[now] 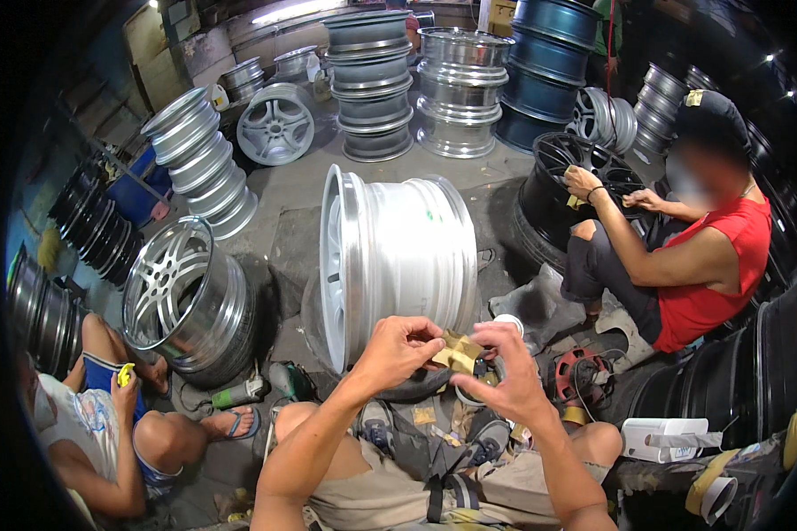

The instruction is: The person sits on the floor and polishes a silver wheel rim using a yellow cloth and a small container of polish. They repeatedly wipe the rim's surface and rotate it to access different areas. Other workers are visible in the background performing similar tasks.

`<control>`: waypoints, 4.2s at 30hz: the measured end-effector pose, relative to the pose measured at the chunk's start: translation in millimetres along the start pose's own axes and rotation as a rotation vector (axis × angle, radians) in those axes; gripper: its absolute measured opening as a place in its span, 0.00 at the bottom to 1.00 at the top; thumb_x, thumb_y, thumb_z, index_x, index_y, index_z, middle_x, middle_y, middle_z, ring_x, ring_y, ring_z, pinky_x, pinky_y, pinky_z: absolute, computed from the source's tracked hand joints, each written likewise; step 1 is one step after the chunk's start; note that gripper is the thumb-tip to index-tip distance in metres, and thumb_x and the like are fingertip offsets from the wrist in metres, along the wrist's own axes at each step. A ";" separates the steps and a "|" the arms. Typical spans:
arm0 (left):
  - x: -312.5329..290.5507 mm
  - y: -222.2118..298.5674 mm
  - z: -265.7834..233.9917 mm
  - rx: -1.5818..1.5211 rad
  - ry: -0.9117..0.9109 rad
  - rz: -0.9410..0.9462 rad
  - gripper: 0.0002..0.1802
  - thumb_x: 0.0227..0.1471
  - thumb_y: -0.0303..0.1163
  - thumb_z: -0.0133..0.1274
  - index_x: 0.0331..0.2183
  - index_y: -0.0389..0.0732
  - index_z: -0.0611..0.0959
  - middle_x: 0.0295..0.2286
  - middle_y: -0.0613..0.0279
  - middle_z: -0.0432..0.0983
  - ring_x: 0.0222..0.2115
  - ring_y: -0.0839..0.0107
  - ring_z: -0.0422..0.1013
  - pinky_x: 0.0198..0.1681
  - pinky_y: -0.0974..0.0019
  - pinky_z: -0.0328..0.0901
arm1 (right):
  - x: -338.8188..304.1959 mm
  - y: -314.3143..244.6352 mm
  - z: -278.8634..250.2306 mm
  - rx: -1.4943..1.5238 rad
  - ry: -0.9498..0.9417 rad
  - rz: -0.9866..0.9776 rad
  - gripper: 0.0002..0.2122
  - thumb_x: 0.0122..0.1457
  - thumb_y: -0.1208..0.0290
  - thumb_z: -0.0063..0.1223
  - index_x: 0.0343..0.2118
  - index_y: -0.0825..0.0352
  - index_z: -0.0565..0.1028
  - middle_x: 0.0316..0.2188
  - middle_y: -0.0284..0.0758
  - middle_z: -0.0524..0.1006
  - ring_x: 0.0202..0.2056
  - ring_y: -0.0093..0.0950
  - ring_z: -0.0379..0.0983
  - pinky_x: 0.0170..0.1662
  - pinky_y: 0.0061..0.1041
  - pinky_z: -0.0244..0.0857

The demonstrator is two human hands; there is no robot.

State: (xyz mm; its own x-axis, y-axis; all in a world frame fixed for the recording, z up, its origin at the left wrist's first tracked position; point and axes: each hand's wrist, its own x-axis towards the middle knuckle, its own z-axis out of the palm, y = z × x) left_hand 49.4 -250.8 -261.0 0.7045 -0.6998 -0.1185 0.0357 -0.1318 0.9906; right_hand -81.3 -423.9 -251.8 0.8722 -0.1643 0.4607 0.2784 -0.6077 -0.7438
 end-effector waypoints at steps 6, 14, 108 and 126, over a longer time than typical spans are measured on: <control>-0.9 -3.4 -2.9 -0.022 -0.184 -0.061 0.08 0.59 0.27 0.55 0.36 0.30 0.83 0.27 0.62 0.80 0.27 0.80 0.76 0.31 0.76 0.73 | -15.5 20.8 14.4 -0.053 -0.174 -0.022 0.11 0.50 0.78 0.65 0.34 0.69 0.73 0.34 0.40 0.72 0.37 0.40 0.74 0.40 0.34 0.69; -4.2 27.9 -38.3 0.052 0.312 0.167 0.11 0.62 0.31 0.52 0.37 0.32 0.84 0.30 0.61 0.80 0.27 0.79 0.75 0.32 0.74 0.71 | -39.6 129.1 6.2 -0.266 0.017 0.271 0.11 0.52 0.70 0.63 0.28 0.73 0.75 0.27 0.45 0.75 0.31 0.45 0.73 0.36 0.37 0.65; -551.0 -223.5 56.9 -0.455 -0.367 -1.908 0.27 0.63 0.47 0.45 0.53 0.36 0.74 0.46 0.49 0.79 0.43 0.62 0.77 0.44 0.60 0.71 | -168.3 300.2 88.0 -0.206 -0.604 0.559 0.17 0.58 0.68 0.56 0.19 0.74 0.66 0.14 0.35 0.62 0.21 0.25 0.55 0.26 0.32 0.54; -413.8 -167.3 -42.3 0.935 0.041 -1.248 0.17 0.53 0.39 0.48 0.38 0.43 0.85 0.38 0.44 0.80 0.42 0.43 0.75 0.47 0.46 0.69 | -159.7 246.5 105.9 -0.386 -0.549 0.546 0.16 0.55 0.56 0.58 0.35 0.66 0.82 0.32 0.51 0.80 0.38 0.50 0.77 0.42 0.44 0.70</control>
State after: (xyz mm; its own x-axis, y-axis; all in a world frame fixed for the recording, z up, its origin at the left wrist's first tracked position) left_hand -218.1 90.5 -374.8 0.5846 0.1989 -0.7865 0.1646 -0.9784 -0.1251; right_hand -109.4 -465.1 -560.0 0.9426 -0.1717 -0.2864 -0.3053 -0.7906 -0.5307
